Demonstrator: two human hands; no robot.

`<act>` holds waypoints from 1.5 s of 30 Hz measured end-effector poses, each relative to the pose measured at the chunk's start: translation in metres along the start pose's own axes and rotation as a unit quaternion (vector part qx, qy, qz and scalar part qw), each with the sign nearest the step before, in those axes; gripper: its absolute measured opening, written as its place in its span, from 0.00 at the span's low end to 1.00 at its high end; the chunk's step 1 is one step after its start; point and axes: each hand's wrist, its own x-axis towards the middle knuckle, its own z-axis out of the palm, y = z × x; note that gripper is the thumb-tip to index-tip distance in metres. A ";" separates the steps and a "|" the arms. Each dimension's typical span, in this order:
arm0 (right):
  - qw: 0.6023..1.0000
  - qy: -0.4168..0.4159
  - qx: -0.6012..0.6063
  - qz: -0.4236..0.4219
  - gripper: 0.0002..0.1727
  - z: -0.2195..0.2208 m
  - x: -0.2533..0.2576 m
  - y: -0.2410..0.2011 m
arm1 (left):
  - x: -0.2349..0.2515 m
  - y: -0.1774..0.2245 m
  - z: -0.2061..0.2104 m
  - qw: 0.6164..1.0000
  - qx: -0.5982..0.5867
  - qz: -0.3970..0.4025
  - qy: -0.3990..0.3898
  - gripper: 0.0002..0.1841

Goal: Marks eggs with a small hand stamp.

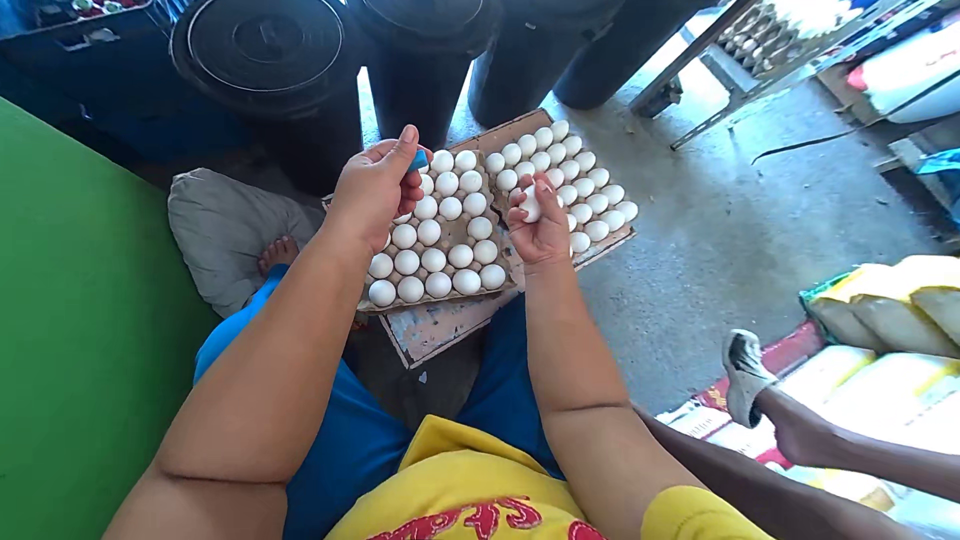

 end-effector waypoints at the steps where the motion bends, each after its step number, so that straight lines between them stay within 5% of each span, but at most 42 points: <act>1: 0.999 -0.003 -0.038 -0.001 0.08 0.002 -0.002 0.003 | -0.001 0.000 0.001 1.000 0.005 -0.001 -0.007 0.17; 11: 0.992 0.029 -0.121 -0.001 0.12 0.016 -0.001 0.006 | -0.010 -0.001 0.006 0.997 0.064 0.001 -0.051 0.11; 22: 0.932 0.006 -0.349 -0.100 0.26 0.036 -0.011 0.007 | -0.006 -0.009 0.013 0.992 0.100 0.007 -0.070 0.10; 28: 0.923 -0.047 -0.382 -0.006 0.18 0.096 -0.057 -0.011 | 0.000 -0.010 0.011 0.980 0.012 0.101 -0.171 0.12; 35: 0.908 0.005 -0.416 0.053 0.39 0.093 -0.063 0.014 | 0.014 -0.016 0.020 0.992 -0.022 0.097 -0.080 0.03; 45: 0.889 -0.038 -0.452 0.071 0.29 0.062 -0.044 0.026 | 0.012 -0.029 0.020 0.999 0.024 0.027 0.009 0.07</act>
